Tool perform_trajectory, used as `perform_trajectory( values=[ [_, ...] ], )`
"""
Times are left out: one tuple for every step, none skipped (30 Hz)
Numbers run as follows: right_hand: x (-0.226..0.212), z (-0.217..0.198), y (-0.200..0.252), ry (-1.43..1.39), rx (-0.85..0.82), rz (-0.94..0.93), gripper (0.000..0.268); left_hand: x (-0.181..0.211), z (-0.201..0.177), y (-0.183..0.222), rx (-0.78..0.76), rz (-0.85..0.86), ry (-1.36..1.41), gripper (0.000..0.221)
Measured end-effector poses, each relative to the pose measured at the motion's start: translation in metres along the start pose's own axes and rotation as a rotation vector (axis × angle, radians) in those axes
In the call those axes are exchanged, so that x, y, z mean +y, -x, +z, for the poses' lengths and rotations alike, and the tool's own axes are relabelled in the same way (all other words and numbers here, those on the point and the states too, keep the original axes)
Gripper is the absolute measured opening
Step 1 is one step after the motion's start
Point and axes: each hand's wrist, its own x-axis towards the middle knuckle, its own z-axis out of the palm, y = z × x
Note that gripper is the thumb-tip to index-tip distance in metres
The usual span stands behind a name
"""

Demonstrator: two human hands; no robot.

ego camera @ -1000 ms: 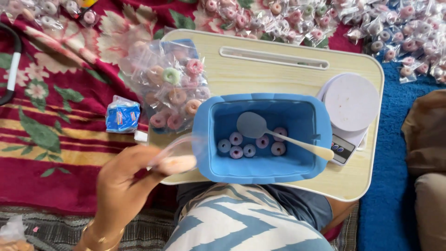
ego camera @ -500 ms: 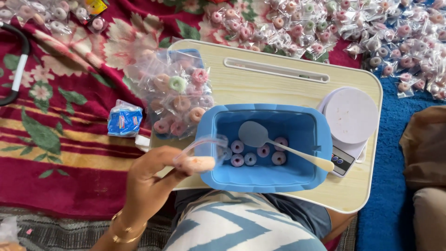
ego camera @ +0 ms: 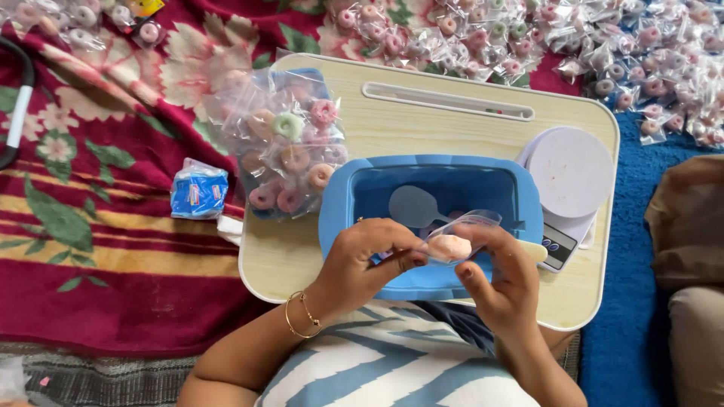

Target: Packaging small donut-shaped items into individual plastic bags using hands and a spoon on a portable table.

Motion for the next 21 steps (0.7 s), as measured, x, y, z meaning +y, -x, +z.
perform_trajectory(
  values=[
    [0.002,-0.001,0.000,0.034,0.023,-0.006,0.041,-0.002,0.000,0.000,-0.002,-0.002,0.009,0.014],
    [0.003,-0.003,0.000,0.067,0.045,-0.011,0.034,-0.003,0.000,-0.001,-0.005,-0.004,0.017,0.013],
    [0.004,-0.002,-0.001,0.071,0.050,-0.009,0.034,-0.004,0.002,0.000,-0.010,-0.003,0.021,0.013],
    [0.005,-0.001,-0.001,-0.010,0.014,-0.009,0.039,-0.006,0.003,0.000,-0.017,0.006,-0.024,0.012],
    [0.006,0.001,-0.003,-0.091,-0.020,-0.012,0.046,-0.007,0.004,0.000,-0.024,0.018,-0.070,0.012],
    [0.013,0.001,0.000,-0.088,-0.014,-0.013,0.046,-0.005,0.003,0.000,-0.029,0.021,-0.068,0.012],
    [0.020,0.002,0.003,-0.074,-0.001,0.003,0.041,-0.003,0.002,0.000,-0.049,0.055,-0.105,0.013],
    [0.027,0.004,0.006,-0.059,0.012,0.019,0.038,-0.001,0.000,0.001,-0.069,0.088,-0.142,0.015],
    [0.028,0.006,0.006,-0.060,0.028,0.003,0.038,0.002,-0.003,0.004,-0.079,0.108,-0.149,0.015],
    [0.029,0.008,0.006,-0.126,0.044,-0.003,0.034,0.005,-0.006,0.007,-0.096,0.134,-0.230,0.029],
    [0.029,0.011,0.007,-0.190,0.064,-0.007,0.032,0.008,-0.010,0.011,-0.118,0.160,-0.308,0.043],
    [0.033,0.010,0.007,-0.188,0.084,-0.020,0.032,0.008,-0.017,0.011,-0.132,0.179,-0.312,0.043],
    [0.035,0.009,0.011,-0.130,0.137,-0.048,0.032,0.009,-0.023,0.015,-0.076,0.195,-0.337,0.044],
    [0.038,0.008,0.015,-0.072,0.190,-0.075,0.032,0.009,-0.029,0.019,-0.021,0.210,-0.361,0.046],
    [0.038,0.010,0.017,-0.070,0.199,-0.078,0.032,0.004,-0.036,0.021,-0.028,0.218,-0.360,0.046],
    [0.038,0.012,0.018,-0.018,0.248,-0.077,0.033,-0.002,-0.044,0.023,0.031,0.214,-0.353,0.038],
    [0.039,0.013,0.020,0.033,0.297,-0.076,0.034,-0.007,-0.051,0.025,0.091,0.210,-0.346,0.030],
    [0.042,0.014,0.021,0.034,0.307,-0.079,0.034,-0.012,-0.053,0.026,0.084,0.218,-0.345,0.030],
    [0.046,0.015,0.023,0.033,0.343,-0.058,0.033,-0.016,-0.055,0.027,0.040,0.193,-0.306,0.027],
    [0.050,0.016,0.025,0.031,0.379,-0.037,0.033,-0.021,-0.057,0.027,-0.004,0.168,-0.268,0.023],
    [0.048,0.019,0.022,0.034,0.389,-0.038,0.033,-0.026,-0.055,0.029,-0.012,0.174,-0.265,0.023]
  ],
)
